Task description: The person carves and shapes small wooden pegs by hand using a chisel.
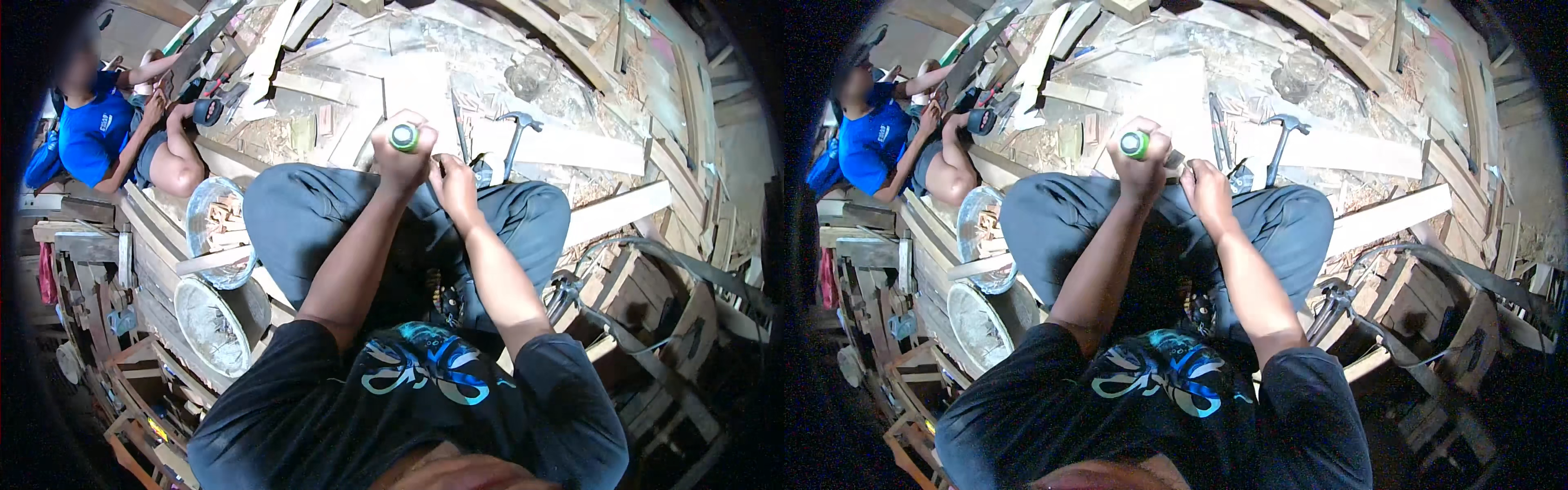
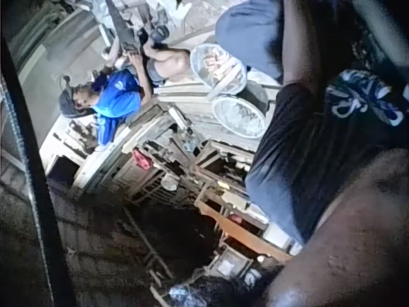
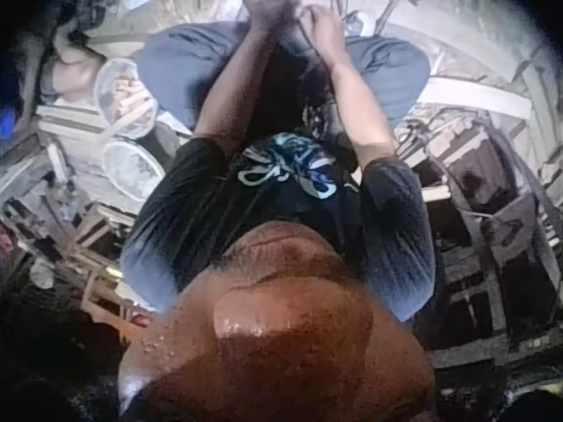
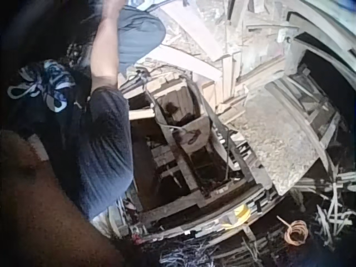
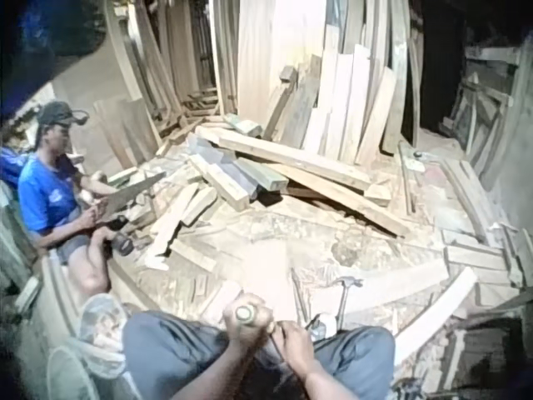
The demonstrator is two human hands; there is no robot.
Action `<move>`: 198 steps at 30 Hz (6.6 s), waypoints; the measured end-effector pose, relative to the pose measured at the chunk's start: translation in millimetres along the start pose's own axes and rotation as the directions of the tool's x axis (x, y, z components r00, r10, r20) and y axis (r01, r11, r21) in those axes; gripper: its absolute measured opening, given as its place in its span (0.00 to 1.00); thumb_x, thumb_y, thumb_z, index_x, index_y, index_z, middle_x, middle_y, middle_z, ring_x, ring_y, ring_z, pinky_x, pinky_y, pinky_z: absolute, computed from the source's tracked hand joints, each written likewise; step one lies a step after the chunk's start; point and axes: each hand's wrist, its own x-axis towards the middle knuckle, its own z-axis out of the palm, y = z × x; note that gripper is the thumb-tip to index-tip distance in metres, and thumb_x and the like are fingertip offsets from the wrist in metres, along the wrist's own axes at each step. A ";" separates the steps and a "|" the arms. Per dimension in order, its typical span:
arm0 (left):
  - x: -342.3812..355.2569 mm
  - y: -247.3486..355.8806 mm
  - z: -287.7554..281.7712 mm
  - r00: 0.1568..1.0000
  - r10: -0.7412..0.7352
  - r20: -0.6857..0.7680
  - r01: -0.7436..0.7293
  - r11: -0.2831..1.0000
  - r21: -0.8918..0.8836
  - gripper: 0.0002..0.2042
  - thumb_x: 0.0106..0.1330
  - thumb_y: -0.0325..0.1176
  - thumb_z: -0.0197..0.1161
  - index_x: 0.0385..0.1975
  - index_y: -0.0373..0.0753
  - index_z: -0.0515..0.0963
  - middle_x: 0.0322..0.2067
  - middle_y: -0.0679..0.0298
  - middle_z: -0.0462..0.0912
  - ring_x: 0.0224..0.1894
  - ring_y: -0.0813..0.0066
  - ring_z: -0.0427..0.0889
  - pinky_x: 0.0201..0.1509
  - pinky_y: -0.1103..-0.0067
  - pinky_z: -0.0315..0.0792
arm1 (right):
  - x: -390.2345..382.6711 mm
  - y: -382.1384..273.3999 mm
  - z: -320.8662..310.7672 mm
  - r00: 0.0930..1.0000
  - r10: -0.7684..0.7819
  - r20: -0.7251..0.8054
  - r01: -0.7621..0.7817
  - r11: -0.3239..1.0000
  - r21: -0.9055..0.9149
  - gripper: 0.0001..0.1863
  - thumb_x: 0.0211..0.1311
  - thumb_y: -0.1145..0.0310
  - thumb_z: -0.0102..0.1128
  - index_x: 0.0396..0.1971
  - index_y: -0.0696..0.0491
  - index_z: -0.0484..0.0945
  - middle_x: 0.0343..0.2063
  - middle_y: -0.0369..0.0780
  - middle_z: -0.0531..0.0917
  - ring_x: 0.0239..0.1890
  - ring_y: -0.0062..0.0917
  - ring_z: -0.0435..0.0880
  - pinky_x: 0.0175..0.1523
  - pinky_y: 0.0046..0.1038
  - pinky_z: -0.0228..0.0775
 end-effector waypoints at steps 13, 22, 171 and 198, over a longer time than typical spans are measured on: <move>0.8 7.7 -1.8 0.967 -0.250 -0.059 0.210 0.901 -0.379 0.03 0.53 0.22 0.60 0.21 0.33 0.72 0.16 0.67 0.73 0.21 0.84 0.73 0.25 0.84 0.68 | -0.4 0.2 0.8 1.000 0.026 -0.018 -0.026 0.999 -0.035 0.08 0.57 0.70 0.58 0.34 0.58 0.79 0.32 0.50 0.82 0.36 0.46 0.81 0.42 0.39 0.73; 8.2 14.3 -1.5 0.971 -0.196 -0.139 0.133 0.920 -0.368 0.05 0.59 0.18 0.54 0.25 0.34 0.67 0.15 0.67 0.65 0.14 0.81 0.65 0.18 0.83 0.60 | 0.5 1.2 0.4 0.999 0.007 -0.051 -0.007 1.000 0.005 0.07 0.57 0.70 0.58 0.32 0.58 0.78 0.28 0.50 0.81 0.34 0.46 0.81 0.40 0.40 0.72; 20.8 30.0 -27.0 0.949 -0.226 -0.220 0.047 0.790 -0.611 0.07 0.59 0.21 0.58 0.21 0.35 0.68 0.14 0.68 0.68 0.14 0.83 0.65 0.17 0.84 0.59 | 13.4 -337.8 -178.9 0.715 -0.684 0.145 -0.474 -0.321 0.820 0.11 0.65 0.68 0.47 0.27 0.55 0.76 0.21 0.42 0.78 0.24 0.25 0.79 0.30 0.37 0.73; 16.4 16.4 -7.4 0.959 -0.159 -0.235 0.027 0.876 -0.482 0.06 0.58 0.21 0.58 0.21 0.34 0.70 0.14 0.67 0.70 0.14 0.83 0.67 0.17 0.84 0.60 | 13.9 -298.1 -178.2 0.799 -0.575 -0.176 -0.261 -0.595 0.760 0.08 0.63 0.71 0.50 0.27 0.57 0.76 0.20 0.46 0.78 0.24 0.31 0.79 0.28 0.36 0.76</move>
